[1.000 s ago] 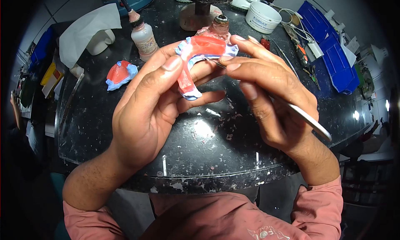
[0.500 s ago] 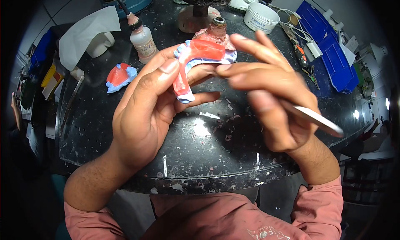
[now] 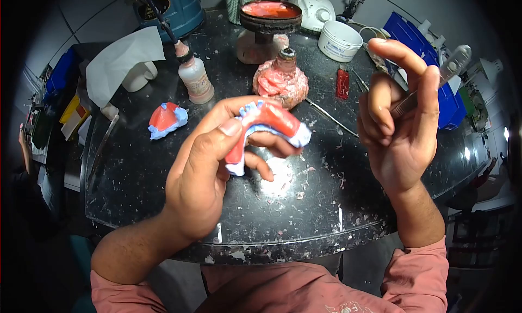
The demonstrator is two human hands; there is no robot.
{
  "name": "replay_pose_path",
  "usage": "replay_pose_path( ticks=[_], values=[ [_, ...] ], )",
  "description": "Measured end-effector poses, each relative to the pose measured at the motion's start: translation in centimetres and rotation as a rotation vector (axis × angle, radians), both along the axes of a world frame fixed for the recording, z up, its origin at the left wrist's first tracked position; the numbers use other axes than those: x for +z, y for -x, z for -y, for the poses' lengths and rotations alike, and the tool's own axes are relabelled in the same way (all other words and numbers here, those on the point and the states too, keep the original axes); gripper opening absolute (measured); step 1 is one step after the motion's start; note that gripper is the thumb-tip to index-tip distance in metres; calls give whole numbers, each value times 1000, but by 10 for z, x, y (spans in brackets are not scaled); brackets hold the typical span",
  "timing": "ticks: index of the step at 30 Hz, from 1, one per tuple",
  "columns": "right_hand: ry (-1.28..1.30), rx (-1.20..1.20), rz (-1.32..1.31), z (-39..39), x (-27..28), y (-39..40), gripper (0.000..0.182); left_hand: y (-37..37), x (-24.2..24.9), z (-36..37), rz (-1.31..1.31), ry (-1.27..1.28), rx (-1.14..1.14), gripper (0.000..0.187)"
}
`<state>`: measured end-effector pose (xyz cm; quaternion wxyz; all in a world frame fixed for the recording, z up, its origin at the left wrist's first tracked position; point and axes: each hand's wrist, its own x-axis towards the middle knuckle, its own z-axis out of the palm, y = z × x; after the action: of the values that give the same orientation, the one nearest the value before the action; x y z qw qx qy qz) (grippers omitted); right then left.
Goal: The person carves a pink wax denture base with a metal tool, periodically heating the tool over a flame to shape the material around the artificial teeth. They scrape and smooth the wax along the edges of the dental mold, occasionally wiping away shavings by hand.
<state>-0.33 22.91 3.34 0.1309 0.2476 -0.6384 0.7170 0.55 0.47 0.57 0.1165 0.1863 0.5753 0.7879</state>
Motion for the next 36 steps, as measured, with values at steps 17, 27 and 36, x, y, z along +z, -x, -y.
replay_pose_path(
  ticks=[17,27,36],
  values=[
    [-177,-106,-180,-12,-19,-12,29,-11,6,-9,300,-201,-171,63],
    [-833,-219,-703,-13,-1,-10,24,-16,-4,-10,17,220,-211,64],
    [-368,-121,-281,-12,-11,-19,24,-7,3,-10,245,-116,-170,63]
  ],
)
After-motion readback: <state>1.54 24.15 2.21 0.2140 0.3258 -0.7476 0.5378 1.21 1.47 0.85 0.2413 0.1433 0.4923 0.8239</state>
